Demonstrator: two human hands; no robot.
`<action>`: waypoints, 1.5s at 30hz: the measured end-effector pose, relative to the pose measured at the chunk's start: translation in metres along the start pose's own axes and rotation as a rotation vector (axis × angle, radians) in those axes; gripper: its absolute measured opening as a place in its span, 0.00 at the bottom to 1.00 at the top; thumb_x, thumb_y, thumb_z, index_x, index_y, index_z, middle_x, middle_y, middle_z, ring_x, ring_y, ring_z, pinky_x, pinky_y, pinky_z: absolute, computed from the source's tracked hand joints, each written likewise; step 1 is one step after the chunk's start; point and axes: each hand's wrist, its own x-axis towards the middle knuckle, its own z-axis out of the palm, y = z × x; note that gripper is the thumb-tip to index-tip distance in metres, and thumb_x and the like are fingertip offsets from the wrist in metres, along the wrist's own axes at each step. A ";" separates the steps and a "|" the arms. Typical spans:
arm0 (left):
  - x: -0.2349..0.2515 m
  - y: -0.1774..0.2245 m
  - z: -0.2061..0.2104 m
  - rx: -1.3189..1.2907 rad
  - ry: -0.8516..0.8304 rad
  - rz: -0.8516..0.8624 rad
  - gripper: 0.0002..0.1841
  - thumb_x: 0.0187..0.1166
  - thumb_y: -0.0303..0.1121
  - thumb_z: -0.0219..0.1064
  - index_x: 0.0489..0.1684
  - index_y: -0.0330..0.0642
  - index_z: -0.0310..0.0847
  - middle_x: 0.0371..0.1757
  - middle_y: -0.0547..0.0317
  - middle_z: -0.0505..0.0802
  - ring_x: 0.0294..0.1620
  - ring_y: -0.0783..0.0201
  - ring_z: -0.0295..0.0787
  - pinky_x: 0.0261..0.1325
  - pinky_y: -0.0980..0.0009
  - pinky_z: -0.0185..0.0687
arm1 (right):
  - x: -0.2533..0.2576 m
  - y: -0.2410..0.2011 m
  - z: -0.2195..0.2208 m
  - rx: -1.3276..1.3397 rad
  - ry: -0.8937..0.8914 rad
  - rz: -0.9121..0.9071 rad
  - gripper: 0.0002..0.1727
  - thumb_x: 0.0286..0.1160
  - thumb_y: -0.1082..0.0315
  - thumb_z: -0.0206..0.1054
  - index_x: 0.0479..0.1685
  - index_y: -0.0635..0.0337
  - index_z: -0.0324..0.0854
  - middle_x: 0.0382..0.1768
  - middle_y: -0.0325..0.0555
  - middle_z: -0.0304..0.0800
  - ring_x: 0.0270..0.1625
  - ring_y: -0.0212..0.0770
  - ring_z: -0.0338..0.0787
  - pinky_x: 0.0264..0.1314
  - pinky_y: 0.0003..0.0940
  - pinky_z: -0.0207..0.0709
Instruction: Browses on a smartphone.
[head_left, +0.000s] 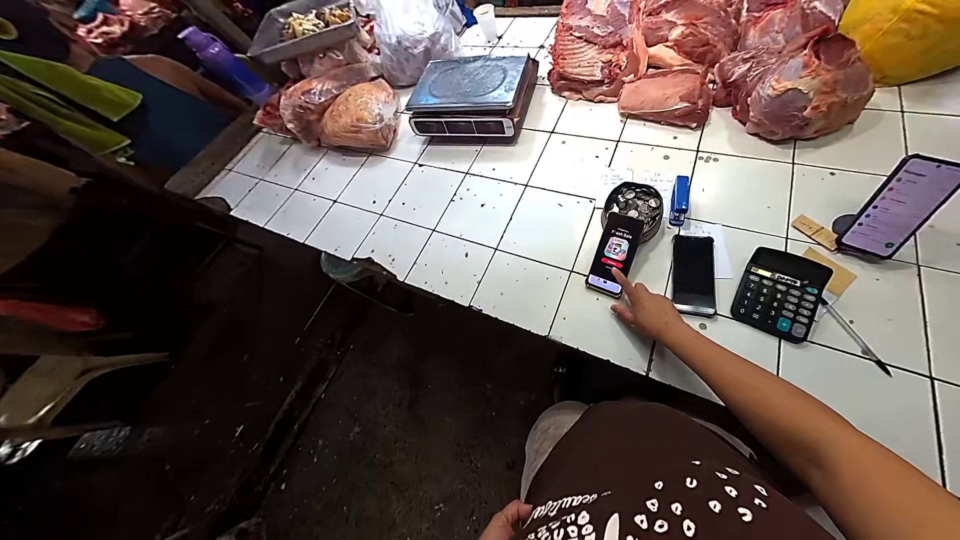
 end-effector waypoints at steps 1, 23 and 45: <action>0.007 0.009 -0.009 -0.011 -0.034 -0.008 0.18 0.91 0.32 0.42 0.30 0.48 0.75 0.18 0.66 0.87 0.18 0.75 0.83 0.22 0.77 0.79 | -0.002 0.001 0.005 -0.005 0.027 -0.002 0.46 0.89 0.40 0.53 0.99 0.41 0.31 0.72 0.67 0.77 0.59 0.66 0.89 0.63 0.61 0.80; 0.030 0.222 -0.016 0.458 -0.020 -0.272 0.15 0.86 0.31 0.48 0.26 0.45 0.75 0.21 0.55 0.88 0.20 0.67 0.86 0.23 0.72 0.83 | -0.012 -0.063 0.008 0.186 0.090 0.446 0.47 0.89 0.58 0.62 0.99 0.36 0.31 0.77 0.77 0.69 0.66 0.75 0.82 0.69 0.67 0.74; 0.035 0.225 -0.040 0.356 -0.091 -0.305 0.16 0.85 0.31 0.47 0.25 0.45 0.74 0.20 0.55 0.88 0.18 0.67 0.85 0.21 0.73 0.81 | 0.001 -0.072 0.000 0.082 -0.017 0.465 0.48 0.89 0.68 0.59 0.98 0.28 0.28 0.81 0.76 0.61 0.58 0.72 0.88 0.61 0.62 0.82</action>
